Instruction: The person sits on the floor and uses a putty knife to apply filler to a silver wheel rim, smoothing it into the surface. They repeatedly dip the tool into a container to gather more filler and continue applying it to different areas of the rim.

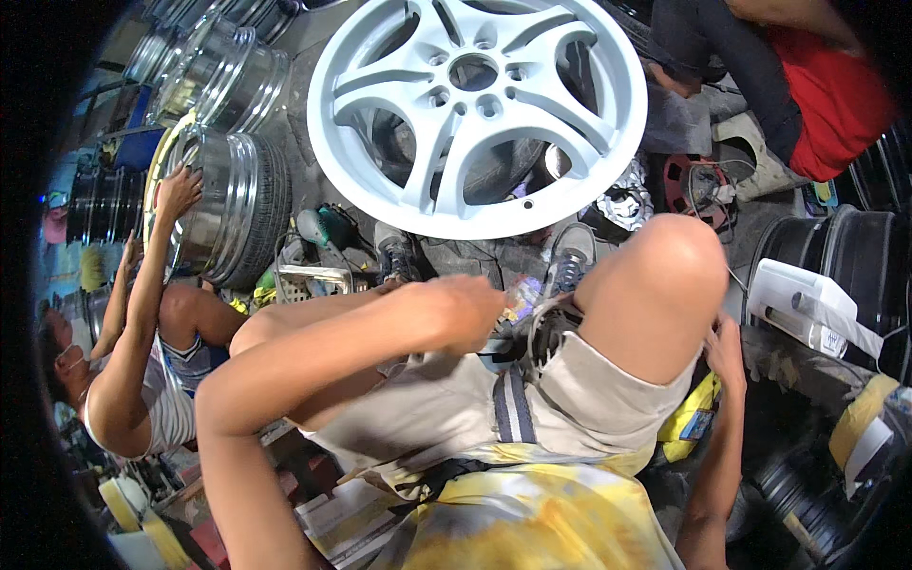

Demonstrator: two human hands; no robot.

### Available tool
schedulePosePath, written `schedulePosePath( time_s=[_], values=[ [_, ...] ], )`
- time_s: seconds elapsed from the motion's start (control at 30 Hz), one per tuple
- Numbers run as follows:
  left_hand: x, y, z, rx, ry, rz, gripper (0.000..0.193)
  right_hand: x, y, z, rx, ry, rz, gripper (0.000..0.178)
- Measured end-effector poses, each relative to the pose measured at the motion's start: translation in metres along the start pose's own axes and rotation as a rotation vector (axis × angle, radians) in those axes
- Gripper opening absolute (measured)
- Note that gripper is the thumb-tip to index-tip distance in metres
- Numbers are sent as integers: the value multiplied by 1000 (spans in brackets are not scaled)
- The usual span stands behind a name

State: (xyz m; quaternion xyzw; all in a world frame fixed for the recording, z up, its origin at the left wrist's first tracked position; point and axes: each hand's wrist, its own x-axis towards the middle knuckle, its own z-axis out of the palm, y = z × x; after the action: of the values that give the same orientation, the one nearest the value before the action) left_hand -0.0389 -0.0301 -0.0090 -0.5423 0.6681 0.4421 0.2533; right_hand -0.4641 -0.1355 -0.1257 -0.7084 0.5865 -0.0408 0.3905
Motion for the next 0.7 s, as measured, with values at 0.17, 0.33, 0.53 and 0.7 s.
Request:
schedulePosePath(
  time_s=[0.17,0.33,0.53,0.7],
  values=[
    [147,-83,131,33,291,97,16,-8,33,4,-64,106,-184,43],
    [279,-108,292,541,409,-69,44,11,18,13,-214,251,-210,40],
    [215,-83,151,177,-99,-150,37,57,-33,38,-33,143,-275,25],
    [173,-69,91,-504,225,4,39,80,-88,59,79,33,-442,32]
  ],
)
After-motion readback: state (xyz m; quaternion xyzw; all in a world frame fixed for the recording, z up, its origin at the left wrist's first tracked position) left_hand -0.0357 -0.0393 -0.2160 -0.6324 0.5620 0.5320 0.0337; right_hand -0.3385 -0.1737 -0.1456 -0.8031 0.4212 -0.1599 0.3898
